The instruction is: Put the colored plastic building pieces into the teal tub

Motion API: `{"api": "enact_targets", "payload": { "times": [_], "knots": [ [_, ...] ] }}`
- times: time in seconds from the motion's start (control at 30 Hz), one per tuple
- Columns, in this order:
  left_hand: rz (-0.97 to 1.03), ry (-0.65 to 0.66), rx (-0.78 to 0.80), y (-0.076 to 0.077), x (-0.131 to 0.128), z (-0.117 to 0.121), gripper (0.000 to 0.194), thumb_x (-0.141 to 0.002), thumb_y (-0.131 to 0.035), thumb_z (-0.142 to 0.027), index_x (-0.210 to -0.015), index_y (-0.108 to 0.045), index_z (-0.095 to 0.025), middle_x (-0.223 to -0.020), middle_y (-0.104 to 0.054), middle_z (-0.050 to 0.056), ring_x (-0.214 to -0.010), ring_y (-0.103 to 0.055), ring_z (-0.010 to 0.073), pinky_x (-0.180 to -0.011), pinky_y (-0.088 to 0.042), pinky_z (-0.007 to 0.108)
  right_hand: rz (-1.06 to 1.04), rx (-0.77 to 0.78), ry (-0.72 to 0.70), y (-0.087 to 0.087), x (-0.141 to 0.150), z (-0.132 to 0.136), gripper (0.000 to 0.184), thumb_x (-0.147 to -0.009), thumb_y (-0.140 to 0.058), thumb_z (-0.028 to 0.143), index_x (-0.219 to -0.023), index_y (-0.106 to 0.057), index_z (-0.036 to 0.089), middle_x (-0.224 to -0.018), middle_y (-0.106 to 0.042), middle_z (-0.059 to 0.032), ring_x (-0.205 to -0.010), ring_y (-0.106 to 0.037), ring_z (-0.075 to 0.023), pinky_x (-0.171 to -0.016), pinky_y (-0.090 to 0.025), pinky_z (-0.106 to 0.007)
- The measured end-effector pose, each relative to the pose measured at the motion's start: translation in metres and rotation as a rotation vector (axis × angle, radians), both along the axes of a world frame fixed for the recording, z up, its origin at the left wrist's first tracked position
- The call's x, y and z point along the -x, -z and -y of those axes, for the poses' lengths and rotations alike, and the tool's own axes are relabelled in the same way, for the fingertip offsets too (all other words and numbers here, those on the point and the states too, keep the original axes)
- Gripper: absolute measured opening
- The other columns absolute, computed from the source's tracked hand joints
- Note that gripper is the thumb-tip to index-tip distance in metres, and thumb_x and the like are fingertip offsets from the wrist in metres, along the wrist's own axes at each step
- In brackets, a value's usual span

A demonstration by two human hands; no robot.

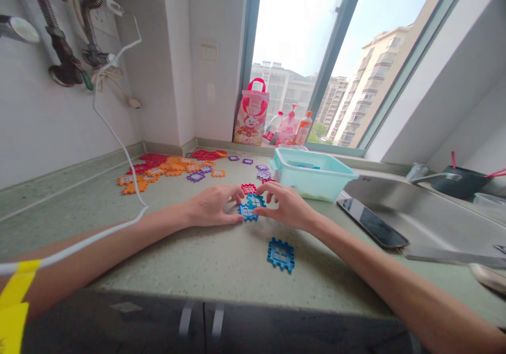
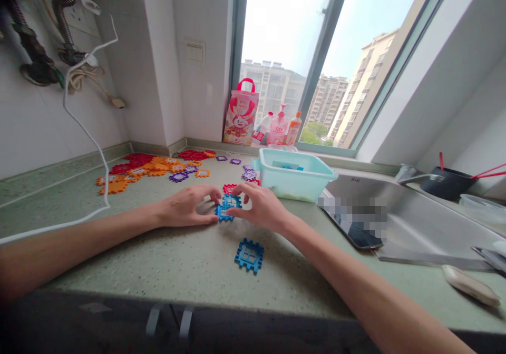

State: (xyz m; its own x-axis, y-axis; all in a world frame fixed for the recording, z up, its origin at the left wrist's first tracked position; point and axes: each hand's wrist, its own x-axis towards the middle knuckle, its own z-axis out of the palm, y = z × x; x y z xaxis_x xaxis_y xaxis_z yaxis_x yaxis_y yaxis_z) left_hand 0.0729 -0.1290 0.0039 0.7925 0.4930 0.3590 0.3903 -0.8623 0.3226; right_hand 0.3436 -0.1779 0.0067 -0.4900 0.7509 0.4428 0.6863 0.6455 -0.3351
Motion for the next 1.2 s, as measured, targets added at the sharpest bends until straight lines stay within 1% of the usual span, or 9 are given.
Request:
{"api": "enact_targets", "payload": {
  "times": [0.1,0.2,0.4,0.47,0.63,0.77,0.87,1.0,1.2],
  "knots": [
    [0.027,0.003,0.029,0.002,-0.001,0.0,0.055,-0.085,-0.078,-0.043,-0.132,-0.059,-0.023,-0.113,-0.075,0.005,-0.106,-0.071,0.0252,-0.096,-0.052,0.037,0.071,0.013,-0.05,0.005,0.012,0.002,0.027,-0.094,-0.085,0.044,-0.103,-0.073,0.023,-0.1,-0.071,-0.0037,-0.086,-0.065,-0.0198,-0.077,-0.047,-0.029],
    [0.017,0.006,0.024,0.004,-0.001,-0.002,0.064,-0.083,-0.081,-0.048,-0.137,-0.058,-0.024,-0.115,-0.075,0.006,-0.109,-0.07,0.0269,-0.099,-0.051,0.038,0.113,0.04,-0.07,0.007,0.013,0.002,0.022,-0.096,-0.083,0.043,-0.103,-0.076,0.023,-0.1,-0.07,-0.004,-0.089,-0.065,-0.0207,-0.079,-0.047,-0.029],
    [0.011,0.024,-0.011,0.004,-0.004,-0.001,0.044,-0.089,-0.074,-0.045,-0.126,-0.066,-0.023,-0.114,-0.075,0.007,-0.108,-0.07,0.0251,-0.098,-0.052,0.037,0.148,0.09,-0.141,-0.006,0.001,0.01,0.03,-0.106,-0.067,0.048,-0.124,-0.073,0.025,-0.12,-0.069,-0.0086,-0.107,-0.067,-0.0251,-0.095,-0.049,-0.035],
    [0.007,0.01,-0.016,0.003,-0.003,-0.003,0.041,-0.086,-0.075,-0.042,-0.122,-0.068,-0.023,-0.113,-0.076,0.006,-0.106,-0.07,0.0245,-0.095,-0.053,0.036,0.179,0.153,-0.154,-0.014,-0.005,0.015,0.04,-0.1,-0.073,0.056,-0.125,-0.07,0.024,-0.12,-0.069,-0.0092,-0.105,-0.067,-0.0263,-0.094,-0.05,-0.036],
    [0.001,-0.123,0.0,0.001,0.011,-0.023,0.046,-0.083,-0.073,-0.042,-0.123,-0.067,-0.021,-0.11,-0.076,0.007,-0.1,-0.071,0.0241,-0.092,-0.054,0.037,0.325,0.426,-0.086,-0.035,-0.016,0.029,0.06,-0.076,-0.089,0.066,-0.113,-0.069,0.024,-0.101,-0.072,-0.0049,-0.087,-0.068,-0.0256,-0.074,-0.05,-0.032],
    [0.006,-0.216,0.005,0.003,0.021,-0.037,0.05,-0.083,-0.073,-0.046,-0.125,-0.066,-0.02,-0.109,-0.075,0.008,-0.1,-0.072,0.0247,-0.09,-0.055,0.037,0.416,0.547,-0.026,-0.047,-0.018,0.041,0.073,-0.063,-0.099,0.058,-0.121,-0.067,0.028,-0.098,-0.073,-0.0026,-0.08,-0.068,-0.0243,-0.065,-0.047,-0.029],
    [-0.005,-0.213,-0.004,0.004,0.021,-0.037,0.051,-0.084,-0.072,-0.046,-0.127,-0.065,-0.02,-0.11,-0.075,0.008,-0.101,-0.071,0.025,-0.092,-0.054,0.038,0.419,0.584,-0.066,-0.05,-0.014,0.047,0.069,-0.067,-0.097,0.047,-0.126,-0.066,0.028,-0.094,-0.073,-0.0005,-0.076,-0.068,-0.0222,-0.063,-0.046,-0.028],
    [-0.003,-0.154,0.009,0.005,0.016,-0.032,0.053,-0.084,-0.073,-0.046,-0.13,-0.063,-0.021,-0.112,-0.075,0.007,-0.102,-0.071,0.0242,-0.093,-0.054,0.038,0.348,0.524,-0.088,-0.043,-0.007,0.044,0.052,-0.075,-0.087,0.028,-0.123,-0.067,0.026,-0.093,-0.073,-0.0005,-0.078,-0.067,-0.021,-0.067,-0.048,-0.027],
    [0.022,0.042,0.033,0.004,0.01,-0.016,0.055,-0.084,-0.076,-0.041,-0.133,-0.062,-0.021,-0.113,-0.075,0.006,-0.104,-0.07,0.0225,-0.098,-0.053,0.036,0.231,0.207,-0.151,-0.023,-0.003,0.027,0.03,-0.083,-0.075,0.012,-0.11,-0.073,0.024,-0.106,-0.07,-0.0035,-0.091,-0.067,-0.0214,-0.084,-0.05,-0.03]
  ]
}}
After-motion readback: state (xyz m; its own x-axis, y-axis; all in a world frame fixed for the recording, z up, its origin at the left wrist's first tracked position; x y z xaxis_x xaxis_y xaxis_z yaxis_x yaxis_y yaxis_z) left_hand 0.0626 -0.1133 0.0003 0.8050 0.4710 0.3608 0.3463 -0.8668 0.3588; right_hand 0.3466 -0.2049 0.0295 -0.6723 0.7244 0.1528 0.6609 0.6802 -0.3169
